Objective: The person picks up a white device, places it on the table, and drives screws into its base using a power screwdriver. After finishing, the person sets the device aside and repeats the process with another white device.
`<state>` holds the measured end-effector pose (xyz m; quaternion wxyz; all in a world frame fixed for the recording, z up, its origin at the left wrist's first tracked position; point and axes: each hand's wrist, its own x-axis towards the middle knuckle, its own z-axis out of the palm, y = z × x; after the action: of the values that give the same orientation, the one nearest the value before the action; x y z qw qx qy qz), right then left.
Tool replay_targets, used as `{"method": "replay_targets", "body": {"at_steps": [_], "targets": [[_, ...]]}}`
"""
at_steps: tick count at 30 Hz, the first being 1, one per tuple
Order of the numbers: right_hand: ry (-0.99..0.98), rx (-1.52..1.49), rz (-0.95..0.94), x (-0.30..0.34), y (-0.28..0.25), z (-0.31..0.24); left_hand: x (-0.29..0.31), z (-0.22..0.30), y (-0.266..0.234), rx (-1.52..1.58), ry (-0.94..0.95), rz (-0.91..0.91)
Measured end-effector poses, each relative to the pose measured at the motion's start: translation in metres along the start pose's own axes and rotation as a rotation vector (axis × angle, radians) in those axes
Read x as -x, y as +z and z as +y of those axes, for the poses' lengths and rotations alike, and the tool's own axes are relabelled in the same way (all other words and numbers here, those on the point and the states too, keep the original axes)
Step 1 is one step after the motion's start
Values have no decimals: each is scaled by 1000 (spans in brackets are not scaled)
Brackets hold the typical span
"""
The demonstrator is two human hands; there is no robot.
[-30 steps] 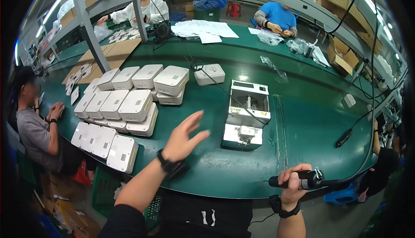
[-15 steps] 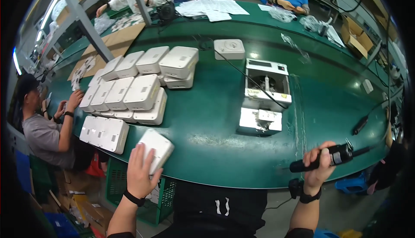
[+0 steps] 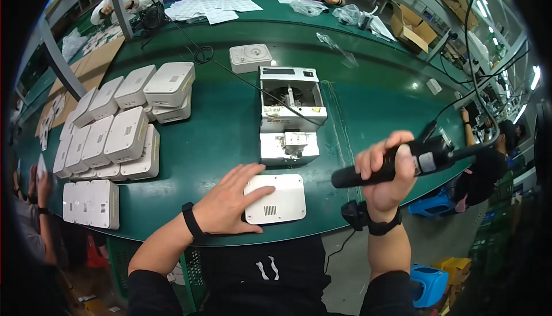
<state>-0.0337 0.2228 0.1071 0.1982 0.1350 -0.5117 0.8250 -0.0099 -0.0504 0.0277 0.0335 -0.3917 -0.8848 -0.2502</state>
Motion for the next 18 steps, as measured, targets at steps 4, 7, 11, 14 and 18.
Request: {"method": "replay_targets", "body": {"at_steps": [4, 7, 11, 14, 18], "targets": [[8, 8, -97, -30, 42, 4, 10, -5, 5, 350, -152, -18], [-25, 160, -134, -48, 64, 20, 13, -11, 8, 353, -141, 19], [22, 319, -193, -62, 62, 39, 11, -15, 11, 333, -142, 49], [66, 284, -211, -54, 60, 38, 15, -16, 11, 323, -154, 57], [107, 234, -201, -36, 52, 28, 15, -19, 11, 306, -139, 72]]}}
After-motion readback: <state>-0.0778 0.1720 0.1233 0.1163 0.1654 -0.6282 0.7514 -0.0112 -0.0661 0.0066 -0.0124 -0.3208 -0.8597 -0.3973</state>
